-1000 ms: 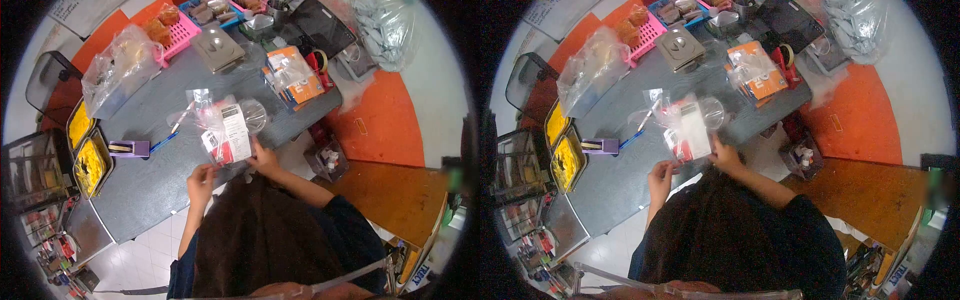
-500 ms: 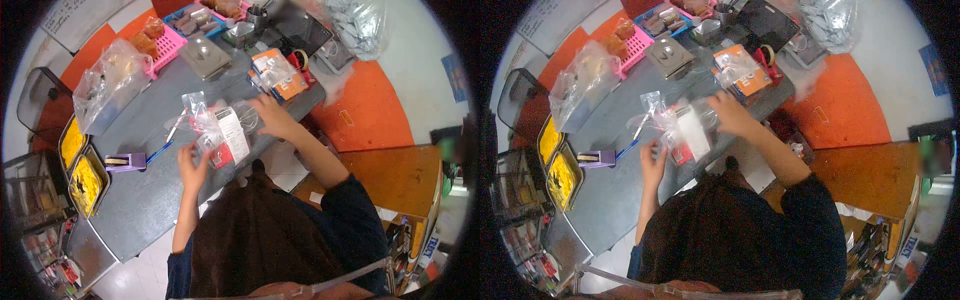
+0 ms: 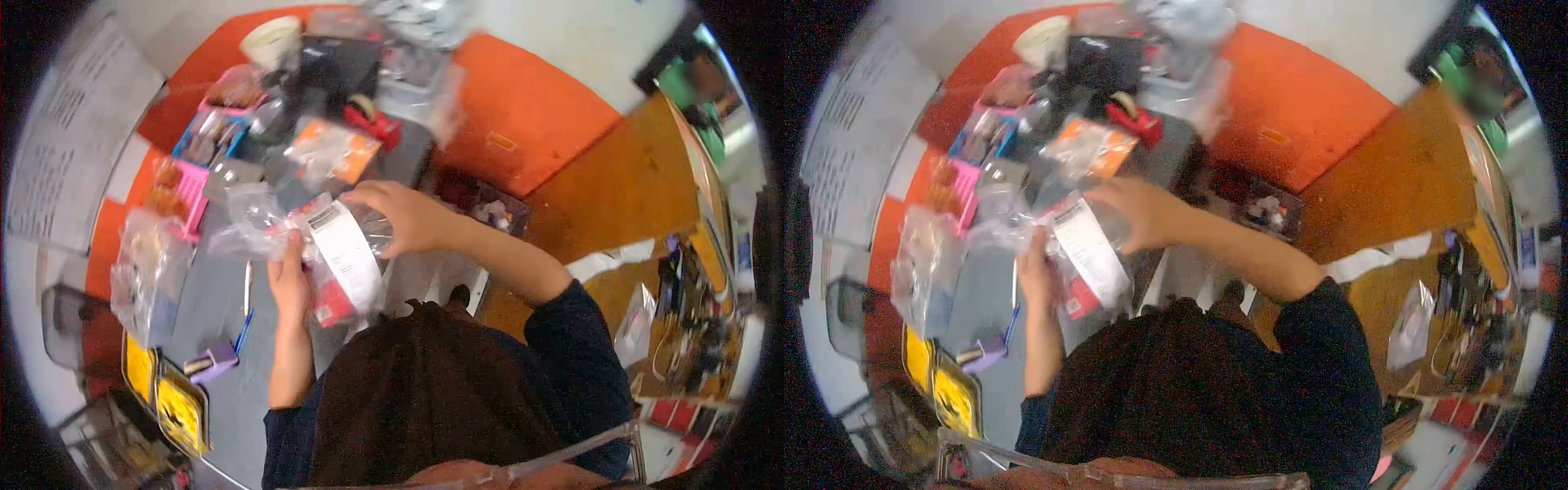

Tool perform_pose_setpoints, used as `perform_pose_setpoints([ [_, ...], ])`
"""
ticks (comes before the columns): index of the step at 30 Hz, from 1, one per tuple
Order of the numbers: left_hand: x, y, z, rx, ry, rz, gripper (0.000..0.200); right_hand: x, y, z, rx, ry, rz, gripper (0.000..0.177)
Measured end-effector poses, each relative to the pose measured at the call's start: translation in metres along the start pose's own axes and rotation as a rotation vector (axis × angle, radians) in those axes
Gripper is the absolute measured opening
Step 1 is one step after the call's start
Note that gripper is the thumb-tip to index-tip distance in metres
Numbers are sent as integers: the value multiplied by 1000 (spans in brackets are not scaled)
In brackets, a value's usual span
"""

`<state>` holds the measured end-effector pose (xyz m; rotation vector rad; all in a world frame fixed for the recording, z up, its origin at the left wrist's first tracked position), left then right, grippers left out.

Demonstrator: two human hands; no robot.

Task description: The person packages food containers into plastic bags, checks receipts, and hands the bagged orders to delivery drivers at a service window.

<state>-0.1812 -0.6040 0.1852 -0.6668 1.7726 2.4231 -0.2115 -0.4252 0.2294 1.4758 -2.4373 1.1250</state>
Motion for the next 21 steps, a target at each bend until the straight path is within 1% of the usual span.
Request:
perform_pose_setpoints([
  [4,-39,48,125,11,-312,-4,18,-62,-48,-124,-120,83,142,76],
  [6,-53,58,202,24,-468,5,18,-107,-73,-192,-377,262,172,74],
  [7,-62,60,243,61,-564,2,18,-127,-83,-219,-428,288,187,74],
  [8,-72,62,288,95,-662,5,19,-147,-94,-250,-469,348,161,74],
  [9,-80,66,332,94,-719,26,19,-167,-106,-281,-510,404,132,74],
  [10,-92,67,377,78,-820,9,21,-187,-116,-309,-565,422,141,74],
  [11,-106,69,420,63,-921,-15,22,-206,-124,-334,-661,367,251,76],
  [12,-117,69,460,64,-972,-2,22,-228,-127,-357,-748,312,366,77],
  [14,-144,67,539,44,-1147,99,24,-279,-126,-402,-843,349,435,77],
  [15,-157,64,576,35,-1185,109,24,-302,-128,-425,-911,364,434,75],
  [16,-169,63,609,21,-1208,160,24,-322,-130,-446,-977,375,430,73],
  [17,-181,60,640,8,-1226,210,24,-344,-131,-466,-931,404,449,71],
  [18,-193,55,670,-4,-1251,218,24,-365,-130,-486,-959,405,456,71],
  [20,-217,43,718,32,-1218,241,27,-404,-125,-517,-946,458,399,72],
  [21,-232,39,734,40,-1217,285,28,-425,-122,-528,-910,530,386,72],
])
Point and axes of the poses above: each hand's wrist, its own x-axis towards the middle knuckle, its own z-axis out of the palm, y = z × x, the point moved 6 cm from there along x, towards the middle knuckle, and after that the axes turned 13 degrees about -z, right-handed, at the moved point
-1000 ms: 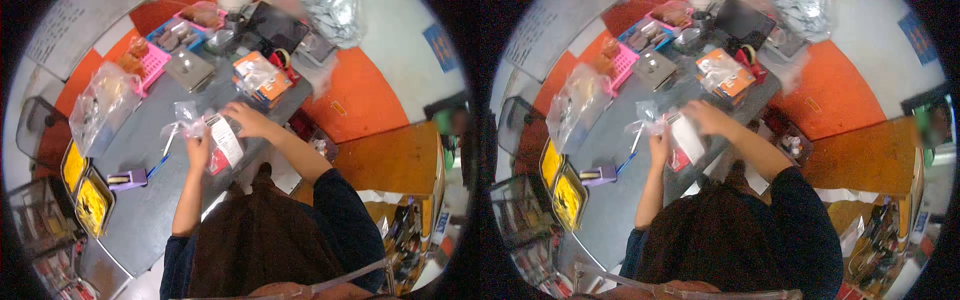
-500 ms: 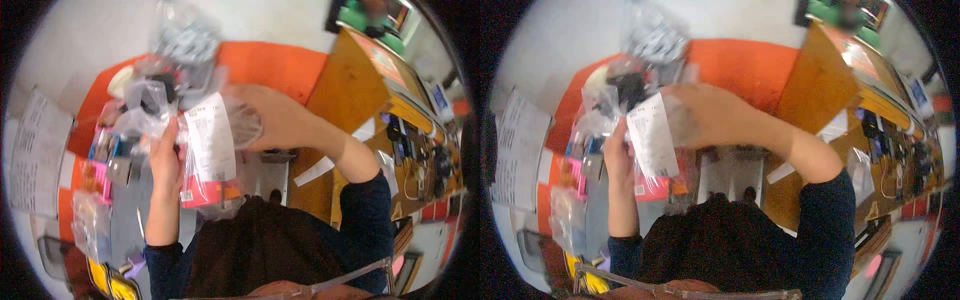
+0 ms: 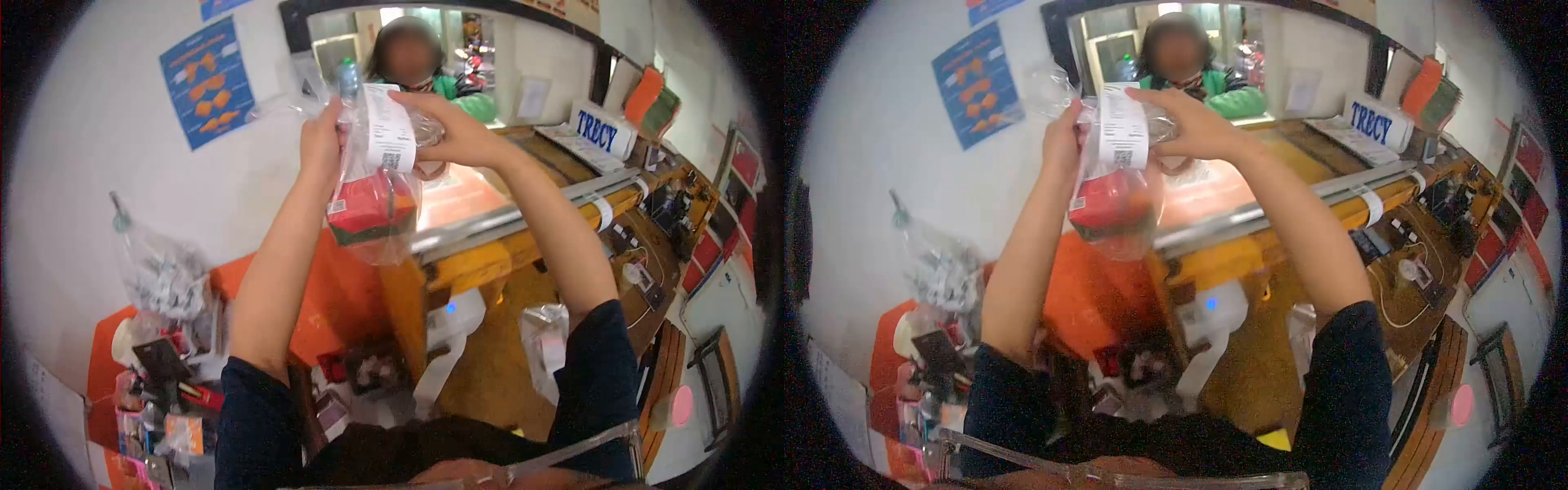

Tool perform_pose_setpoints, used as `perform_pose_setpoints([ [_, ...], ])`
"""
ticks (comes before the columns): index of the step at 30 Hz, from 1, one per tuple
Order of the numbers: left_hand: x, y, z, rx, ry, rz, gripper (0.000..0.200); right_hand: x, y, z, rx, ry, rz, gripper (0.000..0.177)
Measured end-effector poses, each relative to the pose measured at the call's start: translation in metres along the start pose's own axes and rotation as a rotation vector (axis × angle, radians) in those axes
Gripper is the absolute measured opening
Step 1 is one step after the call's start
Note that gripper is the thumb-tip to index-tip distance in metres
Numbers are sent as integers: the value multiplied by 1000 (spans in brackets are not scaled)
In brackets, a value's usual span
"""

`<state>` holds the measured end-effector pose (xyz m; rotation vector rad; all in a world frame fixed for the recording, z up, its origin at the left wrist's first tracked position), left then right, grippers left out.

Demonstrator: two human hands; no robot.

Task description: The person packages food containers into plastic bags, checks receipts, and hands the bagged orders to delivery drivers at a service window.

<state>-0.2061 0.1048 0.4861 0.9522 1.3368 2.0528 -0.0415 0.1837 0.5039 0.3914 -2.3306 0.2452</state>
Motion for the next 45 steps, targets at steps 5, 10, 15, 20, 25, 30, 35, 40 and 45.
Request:
perform_pose_setpoints([
  [5,70,-47,54,7,-8,14,24,-33,54,-18,-10,79,38,67],
  [10,92,-82,73,-43,40,12,26,-56,79,-10,-234,115,175,49],
  [15,113,-113,69,-69,35,39,29,-59,43,-13,-457,259,-68,46],
  [20,129,-127,56,-18,19,-61,31,-69,49,23,-587,-142,-140,30],
  [25,98,-116,46,263,-53,-201,40,-83,50,47,-297,-263,-116,27],
  [30,37,-90,46,719,8,342,62,-97,50,43,-493,-246,-318,30],
  [35,-3,-82,28,746,105,543,50,-100,38,40,-775,-380,-246,33],
  [40,-106,-69,-16,696,93,691,43,-140,-24,-43,-629,131,-95,45],
  [45,-197,-99,-87,727,168,548,30,-364,38,-133,-1161,973,754,39],
])
Point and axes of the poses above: each hand's wrist, its own x-axis towards the middle knuckle, its own z-axis out of the palm, y = z × x, the point moved 6 cm from there along x, towards the middle knuckle, and after that the axes turned 13 degrees about -z, right-handed, at the moved point
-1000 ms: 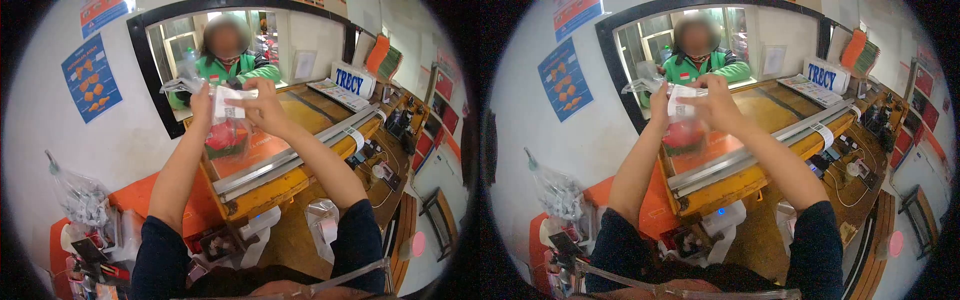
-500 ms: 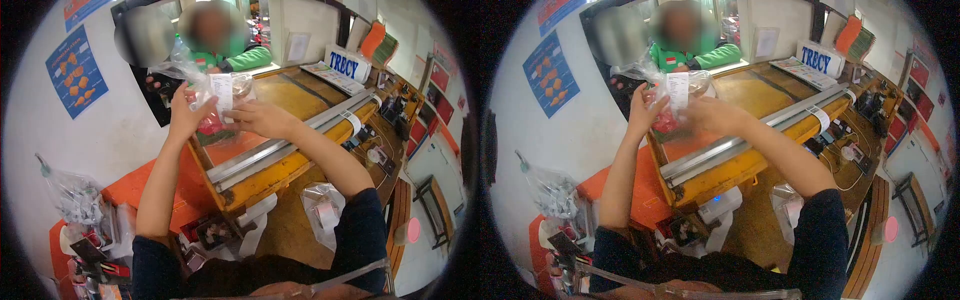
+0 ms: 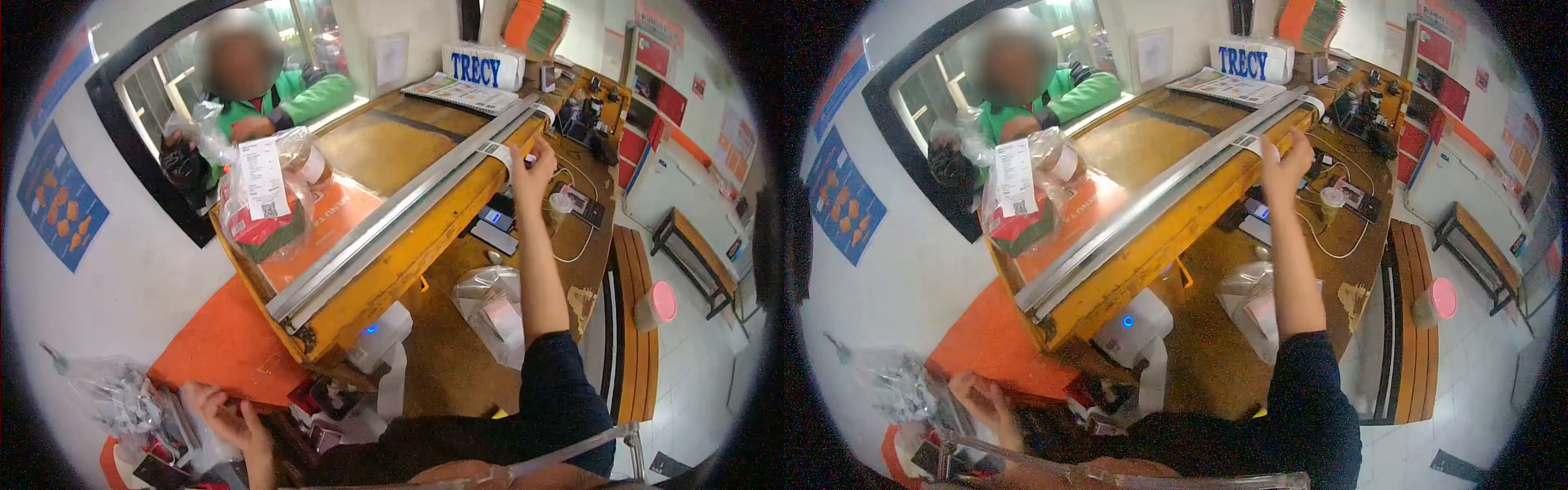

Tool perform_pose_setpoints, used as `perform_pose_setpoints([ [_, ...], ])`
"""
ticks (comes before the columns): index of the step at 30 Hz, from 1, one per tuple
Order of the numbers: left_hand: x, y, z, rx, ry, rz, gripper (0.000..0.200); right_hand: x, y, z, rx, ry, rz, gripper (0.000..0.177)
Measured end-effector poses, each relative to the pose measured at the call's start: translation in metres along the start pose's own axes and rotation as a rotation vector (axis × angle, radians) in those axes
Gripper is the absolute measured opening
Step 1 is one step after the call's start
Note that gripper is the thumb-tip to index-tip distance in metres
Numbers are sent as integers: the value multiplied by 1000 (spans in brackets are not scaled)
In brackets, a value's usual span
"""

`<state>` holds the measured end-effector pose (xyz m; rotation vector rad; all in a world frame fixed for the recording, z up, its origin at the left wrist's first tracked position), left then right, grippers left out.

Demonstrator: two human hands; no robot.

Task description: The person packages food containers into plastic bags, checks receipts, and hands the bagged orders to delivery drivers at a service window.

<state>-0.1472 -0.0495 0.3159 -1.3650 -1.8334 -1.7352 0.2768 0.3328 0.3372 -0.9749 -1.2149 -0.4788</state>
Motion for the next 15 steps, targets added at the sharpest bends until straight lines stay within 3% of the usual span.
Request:
perform_pose_setpoints([
  [1,-9,-3,-4,-2,-53,-75,27,-15,47,18,174,-61,263,43],
  [2,-15,-4,-10,15,-46,-89,27,-36,79,40,664,-224,789,44],
  [4,-30,-14,-21,80,-72,-146,24,-43,57,25,713,-317,822,60],
  [7,-39,-14,-39,82,-17,-169,20,-54,69,32,774,-485,493,46],
  [10,-45,4,-62,74,22,-121,15,-56,70,26,741,-512,503,28],
  [11,-48,9,-72,90,40,-119,12,-46,41,12,900,-390,533,27],
  [12,-51,13,-81,106,-1,-93,11,-35,1,-10,881,-410,555,29],
  [13,-57,14,-90,83,-62,-100,12,-26,-49,-33,995,-265,453,32],
  [14,-66,16,-98,63,-122,-115,13,-21,-109,-57,1066,-267,281,37],
  [15,-74,16,-103,63,-236,-139,17,-32,-159,-77,1158,-237,335,40],
])
Point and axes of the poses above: each hand's wrist, its own x-axis towards the middle knuckle, its own z-axis out of the palm, y = z × x, the point moved 6 cm from there along x, towards the middle knuckle, and after that the axes turned 13 degrees about -z, right-handed, at the moved point
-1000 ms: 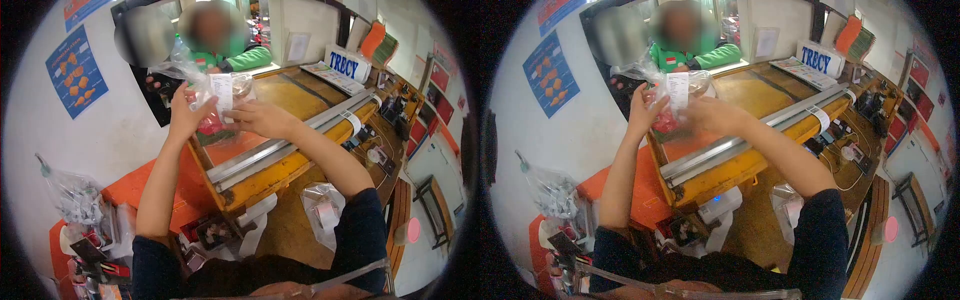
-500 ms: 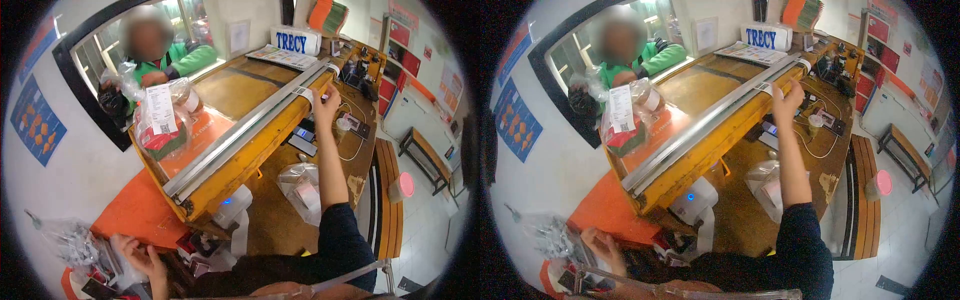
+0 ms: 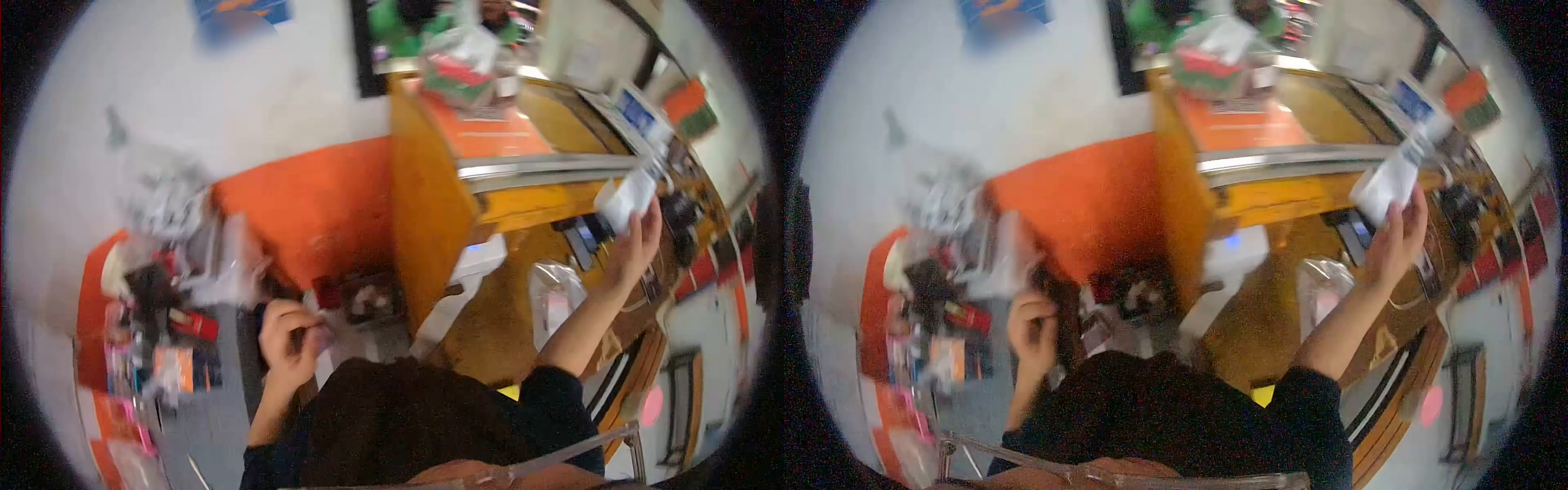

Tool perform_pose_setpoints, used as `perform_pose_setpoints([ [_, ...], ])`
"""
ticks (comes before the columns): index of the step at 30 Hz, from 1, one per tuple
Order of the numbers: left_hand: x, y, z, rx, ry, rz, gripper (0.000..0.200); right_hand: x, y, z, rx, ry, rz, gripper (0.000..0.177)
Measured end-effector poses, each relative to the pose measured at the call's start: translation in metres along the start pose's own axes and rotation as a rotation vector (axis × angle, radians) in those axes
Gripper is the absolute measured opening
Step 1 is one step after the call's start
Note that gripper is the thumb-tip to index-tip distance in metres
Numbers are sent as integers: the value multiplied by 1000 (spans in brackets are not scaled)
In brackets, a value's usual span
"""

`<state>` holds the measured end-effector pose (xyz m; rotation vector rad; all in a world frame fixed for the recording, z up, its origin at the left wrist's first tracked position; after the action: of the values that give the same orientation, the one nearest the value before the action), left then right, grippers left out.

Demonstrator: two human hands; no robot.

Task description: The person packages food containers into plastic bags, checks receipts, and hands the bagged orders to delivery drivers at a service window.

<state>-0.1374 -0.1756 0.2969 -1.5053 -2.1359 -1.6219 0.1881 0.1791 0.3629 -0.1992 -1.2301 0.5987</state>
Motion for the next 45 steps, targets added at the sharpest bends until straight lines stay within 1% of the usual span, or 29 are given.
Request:
perform_pose_setpoints([
  [2,-17,-2,-8,-30,-215,-10,30,-66,-42,72,10,-265,-35,47],
  [3,-26,-1,-13,-69,-319,4,41,-121,-58,110,15,-327,143,44],
  [4,-36,3,-23,-141,-343,-42,51,-186,-53,143,389,-487,435,47],
  [5,-50,5,-38,-213,-362,-82,62,-228,-93,200,349,-746,265,44],
  [6,-91,-35,-43,-140,-374,-179,75,-255,-133,252,484,-1182,35,39],
  [7,-110,-41,-62,-266,-348,-246,65,-292,-157,282,539,-1311,60,32],
  [9,-143,-44,-104,-548,-63,-391,50,-380,-185,316,813,-1274,495,21],
  [10,-168,-54,-128,-561,97,-508,42,-415,-204,328,883,-1283,563,19],
  [11,-202,-71,-149,-681,304,-677,41,-446,-221,337,947,-1287,633,18],
  [12,-228,-73,-173,-789,495,-722,50,-480,-237,343,1021,-1396,720,19],
  [13,-253,-75,-194,-901,682,-755,60,-513,-256,344,1116,-1482,956,21],
  [15,-305,-72,-240,-870,917,-723,57,-567,-287,346,1164,-1707,729,25],
  [17,-361,-68,-273,-839,1150,-677,53,-605,-306,345,1233,-1808,752,23],
  [18,-379,-63,-289,-888,1247,-555,51,-621,-314,345,1291,-1883,769,21],
  [20,-413,-52,-310,-842,1439,-555,44,-624,-289,374,1119,-1785,516,15],
  [21,-422,-44,-318,-797,1527,-562,42,-641,-246,395,1013,-1528,678,11],
  [22,-431,-41,-323,-784,1529,-592,40,-637,-207,422,823,-1248,652,11],
  [23,-440,-40,-327,-772,1533,-620,39,-635,-166,450,604,-1158,466,8],
  [24,-446,-43,-327,-830,1429,-618,35,-632,-132,477,452,-1089,442,10],
  [25,-446,-44,-326,-831,1447,-621,35,-635,-105,504,404,-1084,406,17],
  [27,-434,-43,-324,-735,1420,-649,35,-655,-60,548,31,-1145,-301,21],
  [28,-428,-45,-321,-731,1436,-649,35,-652,-64,561,44,-1154,-304,21],
  [30,-415,-49,-316,-657,1513,-677,33,-699,-41,567,338,-1613,1229,20],
  [34,-394,-68,-305,-688,1469,-753,31,-694,-56,560,591,-1742,1198,17],
  [36,-374,-79,-303,-712,1443,-734,32,-683,-48,551,779,-1319,1156,16],
  [39,-335,-96,-301,-782,1366,-740,37,-700,-36,529,878,-1188,1031,7],
  [40,-321,-100,-300,-784,1329,-736,37,-708,-33,526,884,-1192,1032,7],
  [42,-306,-114,-297,-754,1253,-781,38,-704,-28,530,671,-1217,635,8],
  [45,-286,-128,-287,-769,1237,-788,38,-699,-12,543,449,-1346,479,11],
])
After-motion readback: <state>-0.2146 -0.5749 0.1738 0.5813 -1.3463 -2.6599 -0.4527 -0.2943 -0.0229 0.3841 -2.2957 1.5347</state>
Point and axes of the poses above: each hand's wrist, its own x-axis towards the middle knuckle, its own z-axis out of the palm, y = z × x, the point moved 6 cm from there along x, towards the middle knuckle, and after that the axes turned 13 degrees about -z, right-handed, at the moved point
